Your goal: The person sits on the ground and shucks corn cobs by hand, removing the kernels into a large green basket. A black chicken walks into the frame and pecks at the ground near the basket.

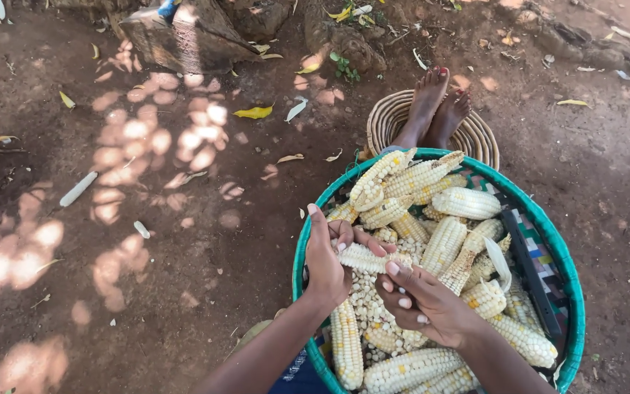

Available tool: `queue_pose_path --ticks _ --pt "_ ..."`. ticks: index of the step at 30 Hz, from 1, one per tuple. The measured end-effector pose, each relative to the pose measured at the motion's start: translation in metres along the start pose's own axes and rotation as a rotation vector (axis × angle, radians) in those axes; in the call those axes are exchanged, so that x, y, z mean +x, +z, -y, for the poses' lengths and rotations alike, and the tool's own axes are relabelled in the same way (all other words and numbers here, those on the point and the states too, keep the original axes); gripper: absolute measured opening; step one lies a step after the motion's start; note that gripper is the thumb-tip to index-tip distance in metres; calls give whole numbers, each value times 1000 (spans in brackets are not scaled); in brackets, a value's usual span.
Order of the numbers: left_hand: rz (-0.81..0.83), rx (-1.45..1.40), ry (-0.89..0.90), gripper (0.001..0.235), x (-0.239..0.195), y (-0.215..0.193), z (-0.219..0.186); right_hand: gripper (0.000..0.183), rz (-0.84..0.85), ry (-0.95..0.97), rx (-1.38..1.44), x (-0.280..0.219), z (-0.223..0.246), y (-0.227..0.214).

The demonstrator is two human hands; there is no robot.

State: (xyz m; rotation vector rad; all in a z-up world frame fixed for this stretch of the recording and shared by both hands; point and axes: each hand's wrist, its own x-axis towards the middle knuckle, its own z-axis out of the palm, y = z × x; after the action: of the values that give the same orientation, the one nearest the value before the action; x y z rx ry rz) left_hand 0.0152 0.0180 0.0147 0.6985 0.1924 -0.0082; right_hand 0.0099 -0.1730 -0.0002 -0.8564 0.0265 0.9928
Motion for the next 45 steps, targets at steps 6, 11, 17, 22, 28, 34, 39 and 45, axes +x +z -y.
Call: queue_pose_path --ticks 6,11,17,22,28,34,39,45 --pt "-84 -70 -126 76 0 2 -6 38 -4 -36 -535 -1 -6 -4" --pt "-47 -59 -121 77 -1 -3 -8 47 -2 -49 -377 2 -5 -1" --pt "-30 166 28 75 -12 12 -8 66 -68 62 -119 6 -17 -30" --pt "-43 155 11 75 -11 12 -9 34 -173 62 -115 4 -10 -15" --pt "-70 122 -52 75 -9 10 -9 35 -206 78 -236 2 -7 -5" --pt "-90 -17 -180 78 -6 2 -4 37 -228 7 -570 6 -12 4" --pt "-40 9 -45 74 -11 6 12 88 -80 50 -102 11 -14 -22" --pt "-101 37 -85 74 -12 7 5 47 -194 113 -159 12 -21 -22"
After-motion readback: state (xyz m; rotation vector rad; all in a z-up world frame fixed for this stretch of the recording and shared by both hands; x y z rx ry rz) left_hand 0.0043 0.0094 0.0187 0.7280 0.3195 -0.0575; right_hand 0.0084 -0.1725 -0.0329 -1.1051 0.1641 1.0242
